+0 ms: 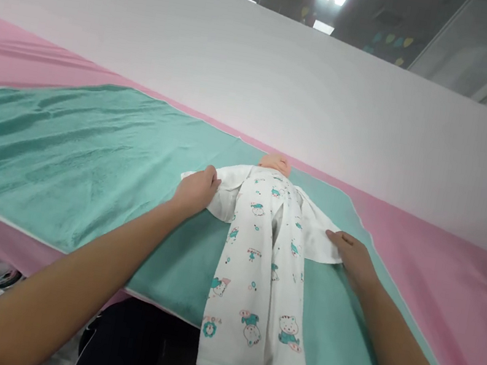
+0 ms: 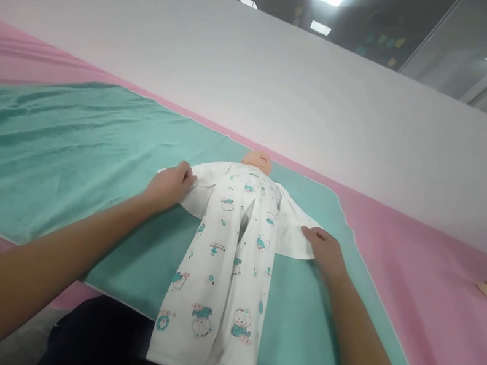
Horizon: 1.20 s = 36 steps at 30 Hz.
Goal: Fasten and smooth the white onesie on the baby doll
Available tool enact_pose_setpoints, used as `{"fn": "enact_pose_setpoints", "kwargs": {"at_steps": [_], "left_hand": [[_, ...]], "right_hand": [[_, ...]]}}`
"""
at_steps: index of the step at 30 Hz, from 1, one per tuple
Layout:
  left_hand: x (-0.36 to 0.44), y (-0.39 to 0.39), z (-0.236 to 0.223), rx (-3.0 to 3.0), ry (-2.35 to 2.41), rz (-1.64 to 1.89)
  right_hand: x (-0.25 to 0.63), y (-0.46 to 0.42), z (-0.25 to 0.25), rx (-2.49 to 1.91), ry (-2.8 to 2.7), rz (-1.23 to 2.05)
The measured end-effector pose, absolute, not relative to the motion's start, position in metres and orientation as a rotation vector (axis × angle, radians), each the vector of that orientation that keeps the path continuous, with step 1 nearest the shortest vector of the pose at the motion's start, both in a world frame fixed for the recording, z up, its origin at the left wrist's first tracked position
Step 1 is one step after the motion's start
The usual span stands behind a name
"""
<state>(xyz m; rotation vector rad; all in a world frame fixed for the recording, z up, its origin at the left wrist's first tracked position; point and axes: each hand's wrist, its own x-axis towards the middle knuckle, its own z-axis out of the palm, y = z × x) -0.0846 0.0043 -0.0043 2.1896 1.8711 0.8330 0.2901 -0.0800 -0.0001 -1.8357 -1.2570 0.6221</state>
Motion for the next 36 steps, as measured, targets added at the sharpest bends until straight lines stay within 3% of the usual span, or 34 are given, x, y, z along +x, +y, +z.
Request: {"fn": "enact_pose_setpoints", "kwargs": {"at_steps": [5,10,12,17,23,25,28,30,33,36], "left_hand": [[-0.079,0.002,-0.009,2.076,1.600,1.028],[-0.094,0.003,-0.009,1.981,1.553,1.000],[-0.099,-0.001,-0.006,1.974,1.496,0.983],[-0.090,-0.010,0.008,1.511,1.243,1.153],[-0.032,-0.016,0.068,1.448,1.036,1.399],[-0.013,-0.029,0.087,1.705,0.977,1.277],[-0.001,-0.045,0.093,1.947,0.747,0.657],[-0.005,-0.041,0.083,1.869,0.611,0.481],[-0.016,-0.010,0.056,1.671,0.657,0.950],[-0.021,0.024,0.028,1.712,0.921,1.284]], "right_hand": [[0.244,-0.069,0.037,-1.202,-1.006,0.752],[0.191,-0.084,0.062,-1.130,-1.529,0.905],[0.186,-0.091,0.055,-1.095,-1.617,1.029],[0.203,-0.082,0.022,-0.934,-1.164,0.994],[0.201,-0.070,0.006,-1.176,-1.347,0.790],[0.200,-0.071,0.003,-1.181,-1.437,0.676],[0.198,-0.073,0.000,-1.198,-1.546,0.536],[0.193,-0.074,-0.001,-1.240,-1.575,0.438],[0.183,-0.074,0.000,-1.200,-1.575,0.234],[0.178,-0.071,0.007,-1.194,-1.602,0.230]]}}
